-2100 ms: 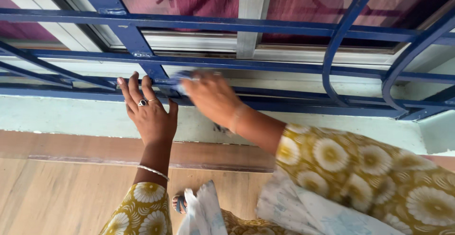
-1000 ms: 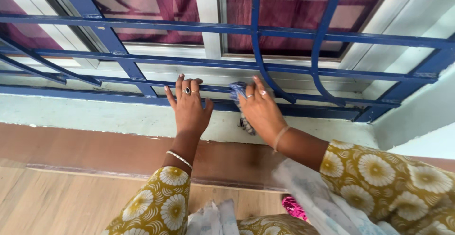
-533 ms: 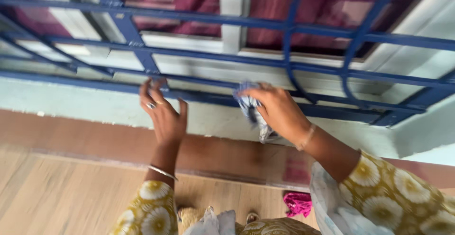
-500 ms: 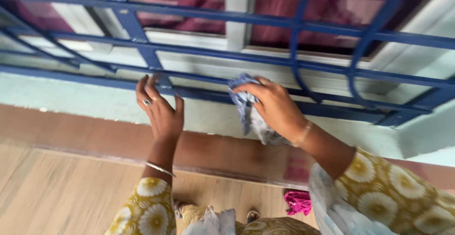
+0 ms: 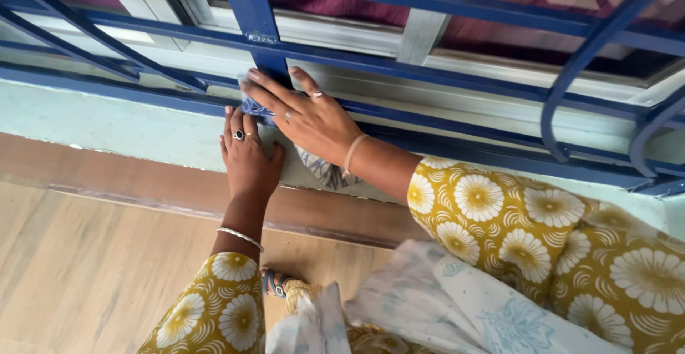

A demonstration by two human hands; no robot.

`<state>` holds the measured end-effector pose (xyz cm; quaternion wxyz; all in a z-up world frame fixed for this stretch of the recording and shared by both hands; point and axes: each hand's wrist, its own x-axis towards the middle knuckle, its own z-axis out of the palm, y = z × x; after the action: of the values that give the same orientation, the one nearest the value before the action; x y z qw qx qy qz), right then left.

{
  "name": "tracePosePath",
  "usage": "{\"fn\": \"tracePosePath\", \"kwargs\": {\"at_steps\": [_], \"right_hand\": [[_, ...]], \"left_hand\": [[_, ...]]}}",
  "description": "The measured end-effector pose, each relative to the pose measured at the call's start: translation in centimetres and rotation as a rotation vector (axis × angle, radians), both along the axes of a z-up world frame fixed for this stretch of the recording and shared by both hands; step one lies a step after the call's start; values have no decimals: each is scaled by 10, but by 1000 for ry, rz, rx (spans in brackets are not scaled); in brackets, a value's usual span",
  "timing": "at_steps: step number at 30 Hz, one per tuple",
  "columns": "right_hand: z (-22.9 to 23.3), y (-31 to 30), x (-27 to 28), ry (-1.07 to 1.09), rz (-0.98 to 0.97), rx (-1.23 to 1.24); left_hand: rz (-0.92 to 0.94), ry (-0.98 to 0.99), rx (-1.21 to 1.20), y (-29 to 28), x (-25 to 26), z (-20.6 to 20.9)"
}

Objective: The person wipes the blue metal window grill and the adjacent wall with a cloth. They systematically clean the horizontal and vertical bars of the grill and the wall surface next to the window.

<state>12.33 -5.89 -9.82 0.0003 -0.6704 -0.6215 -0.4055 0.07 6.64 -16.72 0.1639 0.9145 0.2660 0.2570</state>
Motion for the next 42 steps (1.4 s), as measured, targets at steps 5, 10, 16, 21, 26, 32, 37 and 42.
{"fn": "tracePosePath", "kwargs": {"at_steps": [5, 10, 16, 21, 26, 32, 37, 42], "right_hand": [[-26, 6, -8, -465, -287, -84], [-52, 9, -1, -177, -143, -55], [-53, -25, -2, 273, -70, -328], [-28, -55, -11, 716, 21, -327], [-21, -19, -17, 132, 105, -109], [-47, -32, 5, 106, 38, -373], [-39, -92, 34, 412, 222, -171], [-38, -106, 32, 640, -11, 13]], "left_hand": [[-23, -126, 22, -2, 1, 0], [-27, -120, 0, -8, -2, 13], [1, -122, -87, -22, -2, 27], [13, -139, -69, -20, 2, 18], [-38, -264, -1, -9, 8, 1], [-73, -219, -13, -14, 0, 18], [162, -85, 30, -24, 15, 35], [127, -115, 224, -8, 27, 33]]}}
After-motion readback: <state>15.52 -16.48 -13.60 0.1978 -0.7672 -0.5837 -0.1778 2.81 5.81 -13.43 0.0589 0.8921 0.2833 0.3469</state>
